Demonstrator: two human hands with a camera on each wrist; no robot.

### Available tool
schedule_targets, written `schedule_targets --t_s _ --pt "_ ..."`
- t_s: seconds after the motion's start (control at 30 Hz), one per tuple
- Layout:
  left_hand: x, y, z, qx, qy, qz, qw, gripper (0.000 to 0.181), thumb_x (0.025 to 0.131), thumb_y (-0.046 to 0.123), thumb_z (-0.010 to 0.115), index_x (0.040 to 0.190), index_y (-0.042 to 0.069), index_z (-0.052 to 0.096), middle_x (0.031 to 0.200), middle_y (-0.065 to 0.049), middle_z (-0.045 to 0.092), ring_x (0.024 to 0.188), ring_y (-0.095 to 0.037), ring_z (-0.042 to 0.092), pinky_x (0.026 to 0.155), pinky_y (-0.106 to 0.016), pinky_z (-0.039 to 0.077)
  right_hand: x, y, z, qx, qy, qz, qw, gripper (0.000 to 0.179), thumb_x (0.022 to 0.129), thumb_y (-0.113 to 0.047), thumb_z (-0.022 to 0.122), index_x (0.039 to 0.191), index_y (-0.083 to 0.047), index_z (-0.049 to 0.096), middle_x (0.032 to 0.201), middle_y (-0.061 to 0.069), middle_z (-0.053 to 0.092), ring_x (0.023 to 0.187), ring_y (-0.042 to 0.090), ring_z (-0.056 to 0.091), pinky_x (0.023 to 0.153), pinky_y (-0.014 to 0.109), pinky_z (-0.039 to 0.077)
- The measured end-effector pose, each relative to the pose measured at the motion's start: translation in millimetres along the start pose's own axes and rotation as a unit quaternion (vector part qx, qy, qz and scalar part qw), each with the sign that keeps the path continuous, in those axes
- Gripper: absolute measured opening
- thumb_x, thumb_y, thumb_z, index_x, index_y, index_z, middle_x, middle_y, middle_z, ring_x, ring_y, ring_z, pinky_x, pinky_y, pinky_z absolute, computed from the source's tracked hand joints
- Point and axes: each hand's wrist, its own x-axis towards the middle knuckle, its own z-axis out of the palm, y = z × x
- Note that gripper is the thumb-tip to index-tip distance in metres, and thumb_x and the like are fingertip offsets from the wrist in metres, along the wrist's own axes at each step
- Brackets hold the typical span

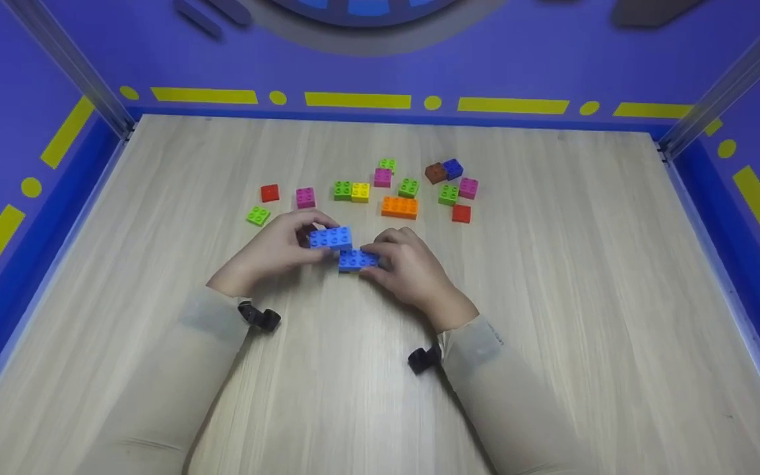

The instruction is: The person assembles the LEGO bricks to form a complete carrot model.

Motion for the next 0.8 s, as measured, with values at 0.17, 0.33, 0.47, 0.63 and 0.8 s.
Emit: schedule_targets --t_s 0.17,0.33,0.47,0.63,0.8 --pt "1.7 -2.4 4.7 -0.003 -0.024 -0.001 0.9997 0.048 0.097 0.016 0.082 0.143 0.022 0.075 0.147 0.002 0.071 0.124 -0.022 0.063 0.113 -0.042 0.055 -0.6 2.5 0.0 0.000 0.003 -0.004 1.0000 0.041 0.100 -0.031 0.089 0.138 -0.017 0.083 0.134 0.009 0.074 0.127 0.030 0.062 0.116 0.052 0.059" --pt "0.8 -5.7 6.2 -0.008 -0.038 0.007 0.9992 0.046 0.096 0.014 0.082 0.141 0.022 0.076 0.144 0.001 0.073 0.122 -0.024 0.063 0.111 -0.041 0.055 0.2 1.3 0.2 0.003 -0.001 -0.001 1.0000 0.041 0.100 -0.033 0.090 0.138 -0.017 0.082 0.134 0.008 0.073 0.127 0.030 0.062 0.118 0.052 0.058" --pt "0.0 -6.8 7.1 -0.008 -0.043 0.012 0.9990 0.045 0.096 0.013 0.082 0.139 0.023 0.078 0.143 0.001 0.073 0.121 -0.024 0.063 0.111 -0.040 0.054 0.8 0.5 0.2 0.005 -0.004 0.006 1.0000 0.043 0.100 -0.034 0.090 0.138 -0.017 0.082 0.134 0.007 0.073 0.127 0.028 0.062 0.118 0.051 0.058" --pt "-0.1 -6.5 9.2 -0.010 -0.047 0.019 0.9987 0.043 0.094 0.011 0.082 0.136 0.022 0.080 0.141 0.000 0.074 0.123 -0.023 0.062 0.113 -0.040 0.052 0.5 -0.8 0.3 0.002 -0.002 0.008 1.0000 0.043 0.099 -0.034 0.091 0.137 -0.016 0.083 0.132 0.007 0.073 0.125 0.028 0.062 0.117 0.051 0.059" --pt "0.1 -5.2 13.1 -0.017 -0.040 0.021 0.9988 0.031 0.100 0.024 0.086 0.131 0.022 0.082 0.136 0.000 0.075 0.121 -0.022 0.062 0.113 -0.041 0.052 0.6 -0.4 0.8 0.000 0.005 -0.003 1.0000 0.042 0.099 -0.032 0.091 0.135 -0.014 0.083 0.130 0.009 0.074 0.124 0.029 0.063 0.115 0.051 0.060"
